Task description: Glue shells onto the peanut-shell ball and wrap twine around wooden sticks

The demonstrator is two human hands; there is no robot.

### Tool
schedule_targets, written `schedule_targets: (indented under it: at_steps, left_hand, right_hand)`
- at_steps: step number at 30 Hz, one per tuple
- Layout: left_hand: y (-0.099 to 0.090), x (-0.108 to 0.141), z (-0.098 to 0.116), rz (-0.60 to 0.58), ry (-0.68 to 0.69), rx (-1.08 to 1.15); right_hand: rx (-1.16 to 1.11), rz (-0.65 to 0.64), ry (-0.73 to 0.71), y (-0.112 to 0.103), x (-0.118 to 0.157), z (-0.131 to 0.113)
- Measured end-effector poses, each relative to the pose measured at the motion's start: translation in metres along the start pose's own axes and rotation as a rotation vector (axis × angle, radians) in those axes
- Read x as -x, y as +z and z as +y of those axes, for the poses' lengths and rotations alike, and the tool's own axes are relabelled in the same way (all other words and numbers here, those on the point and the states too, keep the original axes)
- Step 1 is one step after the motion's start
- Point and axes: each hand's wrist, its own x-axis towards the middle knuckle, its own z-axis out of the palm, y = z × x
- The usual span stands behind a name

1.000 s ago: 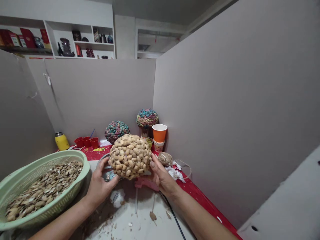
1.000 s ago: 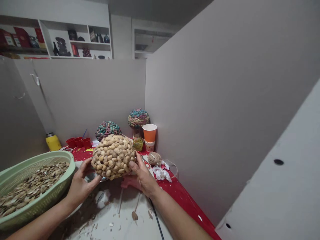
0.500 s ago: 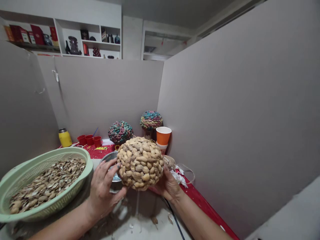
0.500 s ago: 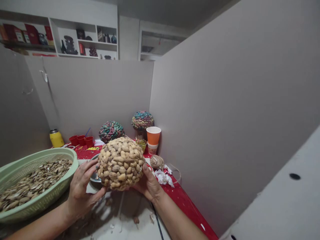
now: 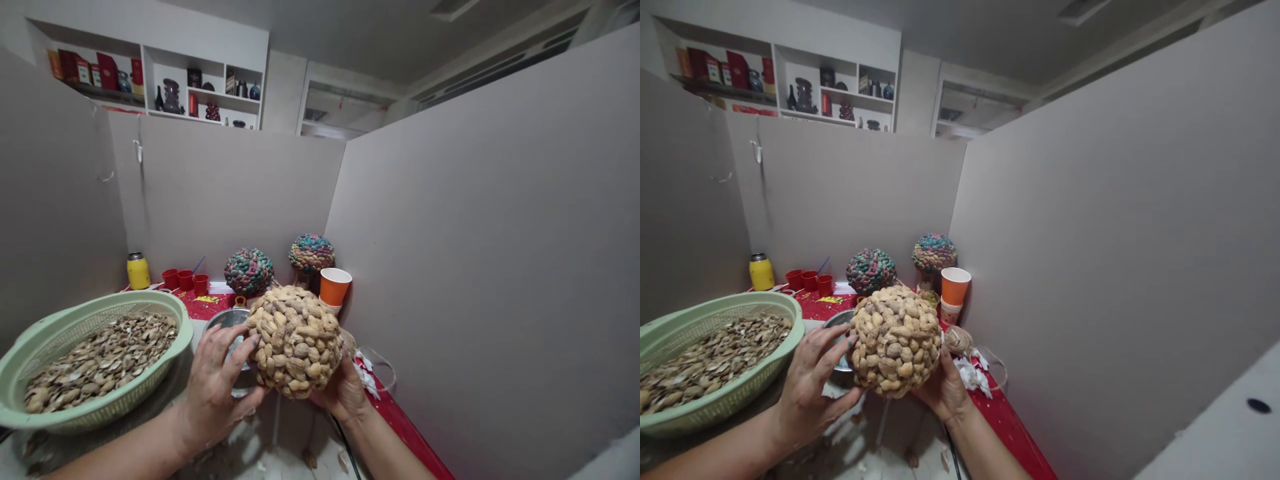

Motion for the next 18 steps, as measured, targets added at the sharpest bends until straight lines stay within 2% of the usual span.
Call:
schedule_targets:
  at_steps: [7, 12, 15, 18]
  left_hand:
    - [0.000, 0.000, -0.001, -0.026, 0.006, -0.008]
    - [-0.002, -0.001, 0.001, -0.017, -0.010, 0.055]
    - [-0.002, -0.001, -0.001, 0.022, -0.014, 0.153]
    - [0.004, 0.001, -0.010, 0.121, -0.079, 0.271]
  right_hand:
    - [-0.074, 0.019, 0.023, -0.003, 0.000, 0.002]
    - [-0.107, 0.089, 0.031, -0.002, -0.001, 0.004]
    - [-0.126, 0.117, 0.024, 0.002, -0.002, 0.003]
    - [-0.154, 0.111, 0.060, 0.007, -0.002, 0.000]
